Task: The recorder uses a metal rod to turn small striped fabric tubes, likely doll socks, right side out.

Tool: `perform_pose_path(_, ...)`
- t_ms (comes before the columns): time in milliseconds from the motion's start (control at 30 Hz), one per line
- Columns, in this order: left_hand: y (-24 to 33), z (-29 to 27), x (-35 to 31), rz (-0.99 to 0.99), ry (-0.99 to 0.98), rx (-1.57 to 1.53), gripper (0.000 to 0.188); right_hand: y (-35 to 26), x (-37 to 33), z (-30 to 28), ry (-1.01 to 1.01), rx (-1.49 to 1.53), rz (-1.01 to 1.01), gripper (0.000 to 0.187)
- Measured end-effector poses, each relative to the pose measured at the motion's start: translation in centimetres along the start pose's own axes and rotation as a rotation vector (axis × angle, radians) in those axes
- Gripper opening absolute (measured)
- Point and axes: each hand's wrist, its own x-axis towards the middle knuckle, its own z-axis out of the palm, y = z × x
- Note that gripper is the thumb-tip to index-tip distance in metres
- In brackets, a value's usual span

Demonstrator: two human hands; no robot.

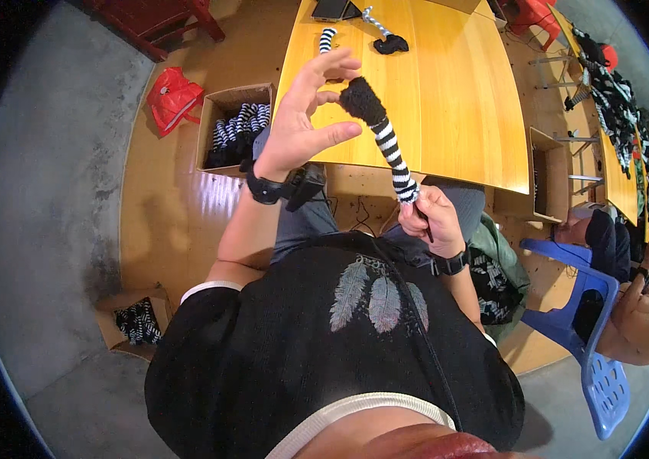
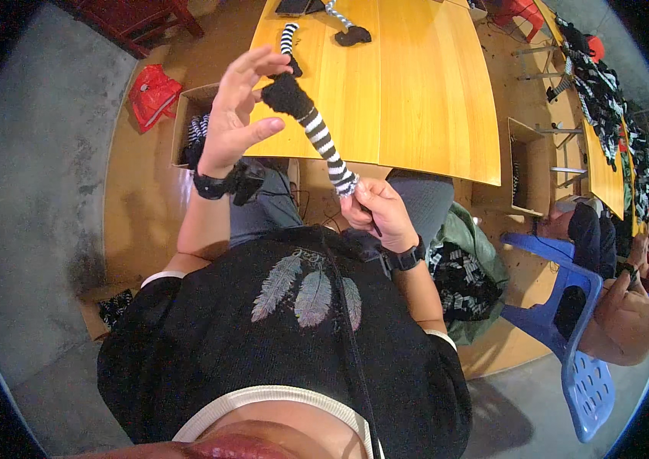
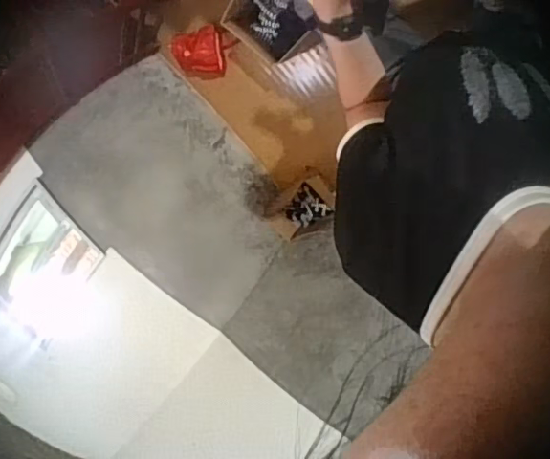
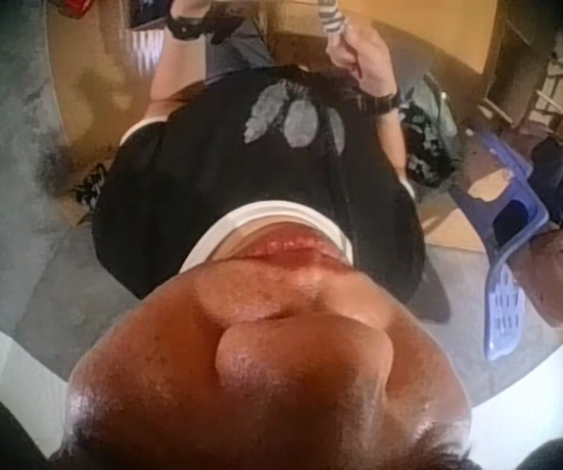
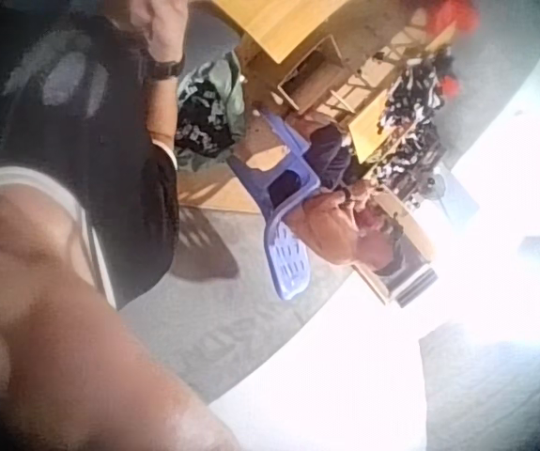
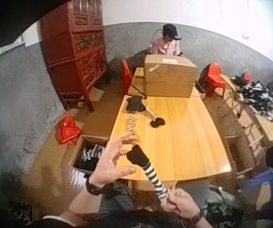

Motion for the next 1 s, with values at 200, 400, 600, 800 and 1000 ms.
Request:
perform_pose_path(200,0.9,-3.1,0.9,-0.125,-0.387,0.194,0.021,0.2,-0.7,-1.0,-0.048,-0.02,0.082,0.037)
perform_pose_path(400,-0.9,-2.9,-0.1,-0.189,-0.369,0.191,0.019,0.9,-0.8,-0.7,0.056,-0.16,-0.09,0.028)
perform_pose_path(600,0.2,-0.3,-0.6,0.041,-0.282,0.348,0.028,1.4,-0.2,1.2,0.305,-0.394,-0.275,0.022)
perform_pose_path(800,0.1,0.5,-1.7,0.01,-0.257,0.315,0.026,3.1,1.2,1.6,0.468,-0.876,-0.49,0.017)
perform_pose_path(1000,-0.2,-0.1,-1.8,-0.148,0.036,-0.017,0.02,1.7,0.7,0.8,0.36,-1.141,-0.535,0.017)
